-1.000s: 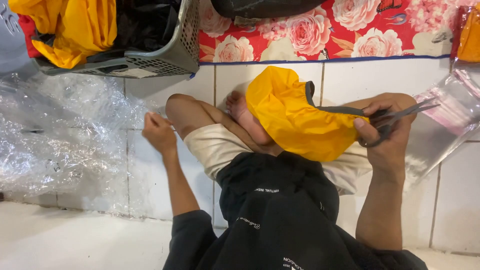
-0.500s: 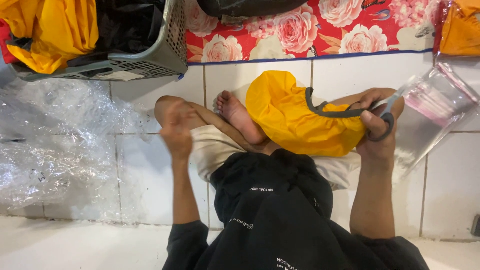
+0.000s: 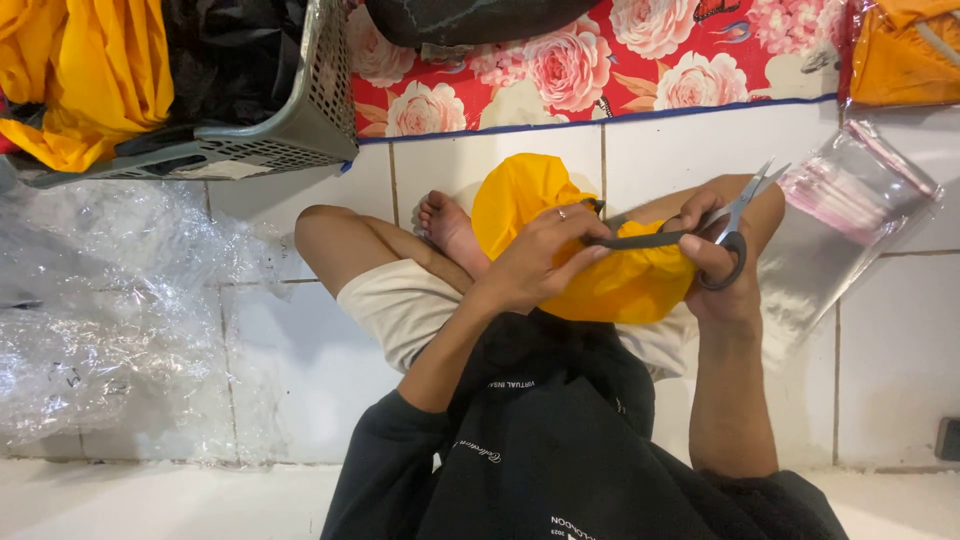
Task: The person sits cross-legged on the floor and uses scissors to cut the drawstring and edges of a yellow fabric bag. They repeatedly trim the bag's opening and remove excess material, then briefly handle a black plastic object at the end.
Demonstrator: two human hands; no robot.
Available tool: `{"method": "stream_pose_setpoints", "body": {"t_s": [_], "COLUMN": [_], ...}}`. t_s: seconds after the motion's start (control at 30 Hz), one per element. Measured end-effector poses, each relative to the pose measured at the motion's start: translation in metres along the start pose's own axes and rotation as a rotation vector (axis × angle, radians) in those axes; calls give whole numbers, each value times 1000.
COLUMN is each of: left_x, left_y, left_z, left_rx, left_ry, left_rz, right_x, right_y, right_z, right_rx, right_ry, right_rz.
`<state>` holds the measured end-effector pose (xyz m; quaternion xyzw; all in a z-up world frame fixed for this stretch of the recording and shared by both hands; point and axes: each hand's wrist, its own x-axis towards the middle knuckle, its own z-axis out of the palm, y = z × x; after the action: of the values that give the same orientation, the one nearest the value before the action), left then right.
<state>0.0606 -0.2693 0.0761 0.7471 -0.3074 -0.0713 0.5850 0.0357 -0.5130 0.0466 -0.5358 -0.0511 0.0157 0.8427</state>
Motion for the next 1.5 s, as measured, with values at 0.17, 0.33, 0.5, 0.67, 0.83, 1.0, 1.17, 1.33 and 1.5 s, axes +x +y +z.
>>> {"method": "stream_pose_setpoints", "body": {"t_s": [0.17,0.33,0.5,0.67,0.83,1.0,1.17,1.33,1.5], "left_x": [-5,-10,-12,-17,-21,-28,-31,-33,-31], "left_y": [28,49,52,40,23,26,43,48,52], "left_z": [-25,-42,-45,-51,-90,-96,-90,-89,-86], "left_rx": [-128,-167,-122,152,255,193,39,-114,-29], "left_ry": [-18,-72,-36,-36,-64,-103,-115,-150,-106], "left_rz": [22,36,33,64,49,72,124,61,23], "right_x": [0,-3,-3,-1,-6,-7,-11,-14,-12], "right_y": [-7,-42,-45,-57,-78,-70,-60,-58,-48], "right_z": [-6,21,25,38,22,5,-14,-14,-18], "right_rx": [-105,-203,-214,-158,-171,-262,-276,-323,-433], "right_ry": [-25,-33,-13,-36,-142,-36,35,69,219], "right_rz": [-22,82,72,-10,-170,-104,-90,-70,-42]}}
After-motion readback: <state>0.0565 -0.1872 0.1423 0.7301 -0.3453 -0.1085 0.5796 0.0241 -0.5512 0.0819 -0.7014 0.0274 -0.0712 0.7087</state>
